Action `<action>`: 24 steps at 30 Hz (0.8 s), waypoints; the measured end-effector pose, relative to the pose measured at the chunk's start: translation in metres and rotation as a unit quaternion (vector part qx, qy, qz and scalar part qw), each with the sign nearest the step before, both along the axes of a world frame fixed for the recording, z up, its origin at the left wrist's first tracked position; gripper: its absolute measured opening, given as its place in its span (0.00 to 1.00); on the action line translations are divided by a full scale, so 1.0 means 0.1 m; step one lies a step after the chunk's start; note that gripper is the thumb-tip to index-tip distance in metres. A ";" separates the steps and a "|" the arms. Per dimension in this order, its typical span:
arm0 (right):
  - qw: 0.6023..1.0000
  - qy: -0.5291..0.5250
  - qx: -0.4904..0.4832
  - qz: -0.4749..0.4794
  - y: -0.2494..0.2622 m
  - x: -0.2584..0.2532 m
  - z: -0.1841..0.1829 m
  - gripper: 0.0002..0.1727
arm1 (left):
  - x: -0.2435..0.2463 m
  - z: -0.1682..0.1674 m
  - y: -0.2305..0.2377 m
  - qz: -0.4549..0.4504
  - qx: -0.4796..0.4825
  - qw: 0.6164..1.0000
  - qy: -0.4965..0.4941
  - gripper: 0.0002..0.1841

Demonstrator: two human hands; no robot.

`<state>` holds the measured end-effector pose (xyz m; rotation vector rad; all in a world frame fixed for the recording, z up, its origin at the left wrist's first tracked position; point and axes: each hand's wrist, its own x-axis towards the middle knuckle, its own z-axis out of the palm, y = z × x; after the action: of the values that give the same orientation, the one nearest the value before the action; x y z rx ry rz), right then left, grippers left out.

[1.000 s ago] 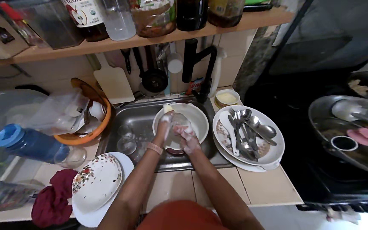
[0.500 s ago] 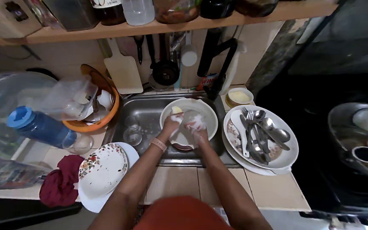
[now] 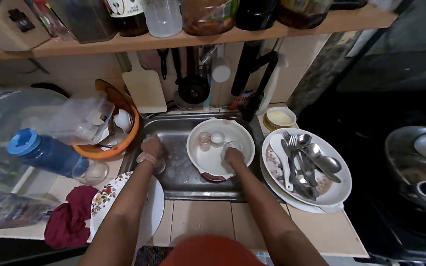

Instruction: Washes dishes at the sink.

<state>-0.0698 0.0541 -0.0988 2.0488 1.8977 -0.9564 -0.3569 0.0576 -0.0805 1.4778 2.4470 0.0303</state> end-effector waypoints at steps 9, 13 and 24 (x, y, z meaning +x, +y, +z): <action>0.999 -0.020 0.024 0.010 0.17 0.03 -0.17 0.24 | -0.13 -0.19 0.11 0.016 -0.052 0.998 0.041 0.18; 0.999 -0.015 0.027 0.025 0.17 0.00 0.05 0.23 | -0.18 -0.20 0.25 0.007 -0.097 0.995 -0.009 0.26; 0.965 -0.114 -0.038 0.233 -0.54 -0.25 1.73 0.23 | -0.36 -0.47 0.27 -0.049 -0.113 0.992 -0.016 0.29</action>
<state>-0.0951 0.0000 0.0740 1.4866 2.0417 -0.6343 -0.3926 0.0842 -0.1272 1.4818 2.2628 -0.2347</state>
